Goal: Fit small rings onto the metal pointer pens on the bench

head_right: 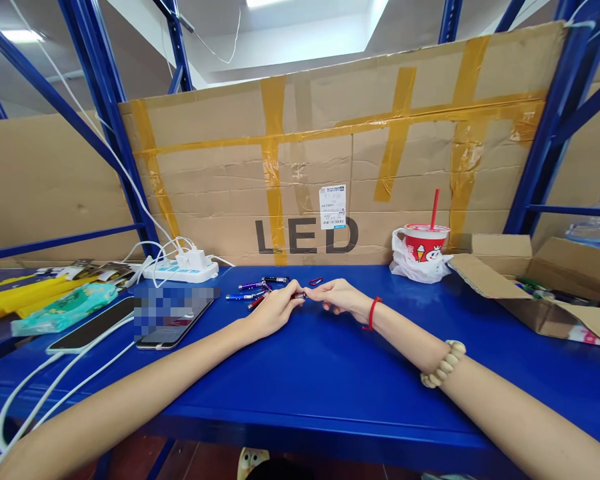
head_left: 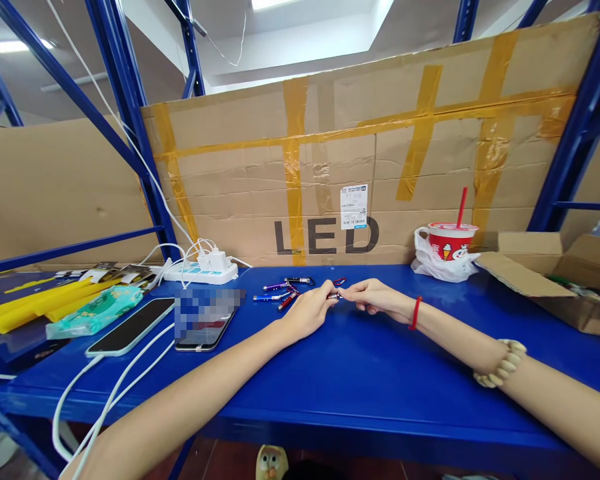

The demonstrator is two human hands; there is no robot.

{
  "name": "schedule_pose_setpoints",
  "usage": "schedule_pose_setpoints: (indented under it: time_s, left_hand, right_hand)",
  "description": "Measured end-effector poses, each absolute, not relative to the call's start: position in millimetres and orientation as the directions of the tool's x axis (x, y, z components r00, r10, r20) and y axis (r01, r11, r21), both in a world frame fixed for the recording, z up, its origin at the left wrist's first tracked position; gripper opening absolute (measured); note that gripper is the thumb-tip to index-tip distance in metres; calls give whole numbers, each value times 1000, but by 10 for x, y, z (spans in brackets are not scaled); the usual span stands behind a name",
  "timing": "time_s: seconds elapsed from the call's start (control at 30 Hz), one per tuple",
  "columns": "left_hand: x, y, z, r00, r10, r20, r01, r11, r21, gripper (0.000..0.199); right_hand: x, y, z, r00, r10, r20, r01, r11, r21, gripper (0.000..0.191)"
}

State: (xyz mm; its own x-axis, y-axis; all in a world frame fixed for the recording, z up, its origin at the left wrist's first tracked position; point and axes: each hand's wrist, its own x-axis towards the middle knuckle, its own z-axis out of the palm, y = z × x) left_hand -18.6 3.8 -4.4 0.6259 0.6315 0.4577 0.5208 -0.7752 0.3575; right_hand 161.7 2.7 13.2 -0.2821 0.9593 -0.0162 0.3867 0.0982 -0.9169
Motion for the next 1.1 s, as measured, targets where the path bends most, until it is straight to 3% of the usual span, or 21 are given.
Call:
schedule_pose_setpoints:
  time_s: [0.1,0.17,0.4,0.5,0.57,0.7,0.9,1.0,1.1]
  left_hand:
    - [-172,42,-49,615,629,476,529,-777,342,14]
    - [-160,53,-53,596,651,471,555,-757,344,19]
    - [-137,124,-29,416,747,518,607,-652,454,21]
    - [-151,162,-25,353,765,538,582,-630,514,19]
    - [-159,180,-32,372,764,527,564,-637,525,19]
    - [-158,183,-48,461,738,494,536,-675,508,19]
    - [-148,103,-16,581,665,469,441,-741,506,19]
    - [-158,73,-7,633,635,442,394,-756,522,15]
    - [-170,71,-26,649,626,432,364,-754,546,10]
  right_hand:
    - [1588,25,122,-251,960,-125,290,-49,-956,41]
    - [1571,29,118,-233,968,-95,294,-23,-956,40]
    - [1641,96,200,-108,936,335,423,348,-836,47]
    - [1701,138,197,-52,844,534,519,479,-707,42]
    - [1709,150,169,-135,777,615,569,569,-594,35]
    - [1671,127,125,-385,680,624,609,695,-383,23]
    - [1676,77,189,-421,624,658,672,702,-236,20]
    - [1694,73,216,-434,631,642,675,700,-232,19]
    - [1703,107,186,-419,704,574,656,671,-346,23]
